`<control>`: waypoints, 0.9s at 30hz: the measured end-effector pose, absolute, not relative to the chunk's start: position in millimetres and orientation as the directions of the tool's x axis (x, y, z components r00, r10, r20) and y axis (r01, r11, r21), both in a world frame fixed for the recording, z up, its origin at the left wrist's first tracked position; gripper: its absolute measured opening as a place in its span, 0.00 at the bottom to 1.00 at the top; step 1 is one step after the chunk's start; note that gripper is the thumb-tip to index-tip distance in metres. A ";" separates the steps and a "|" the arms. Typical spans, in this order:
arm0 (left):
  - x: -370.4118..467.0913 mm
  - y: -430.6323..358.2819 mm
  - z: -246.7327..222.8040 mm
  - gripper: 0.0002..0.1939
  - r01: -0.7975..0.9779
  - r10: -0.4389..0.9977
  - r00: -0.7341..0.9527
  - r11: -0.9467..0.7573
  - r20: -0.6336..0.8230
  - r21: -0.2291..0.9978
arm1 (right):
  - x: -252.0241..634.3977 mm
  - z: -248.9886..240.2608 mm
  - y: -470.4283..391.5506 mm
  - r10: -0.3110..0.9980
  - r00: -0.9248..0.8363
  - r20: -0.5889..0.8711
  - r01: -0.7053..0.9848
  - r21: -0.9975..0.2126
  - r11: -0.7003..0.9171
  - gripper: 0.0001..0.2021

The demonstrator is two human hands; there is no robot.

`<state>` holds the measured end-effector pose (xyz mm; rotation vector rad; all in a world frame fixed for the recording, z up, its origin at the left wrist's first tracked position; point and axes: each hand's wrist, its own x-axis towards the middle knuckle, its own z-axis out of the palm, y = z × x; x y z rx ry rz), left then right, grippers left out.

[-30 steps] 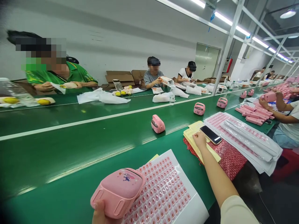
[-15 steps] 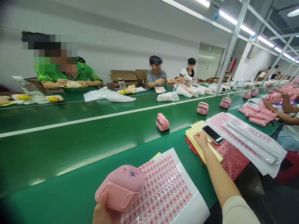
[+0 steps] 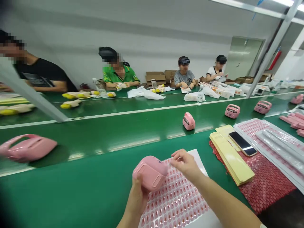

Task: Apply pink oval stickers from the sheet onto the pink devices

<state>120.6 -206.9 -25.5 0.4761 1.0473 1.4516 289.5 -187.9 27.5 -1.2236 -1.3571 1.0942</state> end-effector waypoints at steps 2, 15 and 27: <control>123.1 -207.5 -23.8 0.36 -0.560 0.942 -0.209 0.104 -0.262 0.822 | 261.0 31.6 -195.1 0.992 -0.106 0.064 0.072 -0.995 0.072 0.10; 125.1 -209.9 -22.8 0.42 -0.541 0.954 -0.183 0.105 -0.239 0.834 | 240.1 22.2 -195.5 0.996 -0.089 0.010 0.125 -0.992 0.021 0.07; 125.5 -215.8 -10.6 0.39 -0.534 0.953 -0.163 0.134 -0.257 0.835 | 237.2 9.0 -200.0 0.864 -0.105 0.492 0.453 -0.750 0.482 0.04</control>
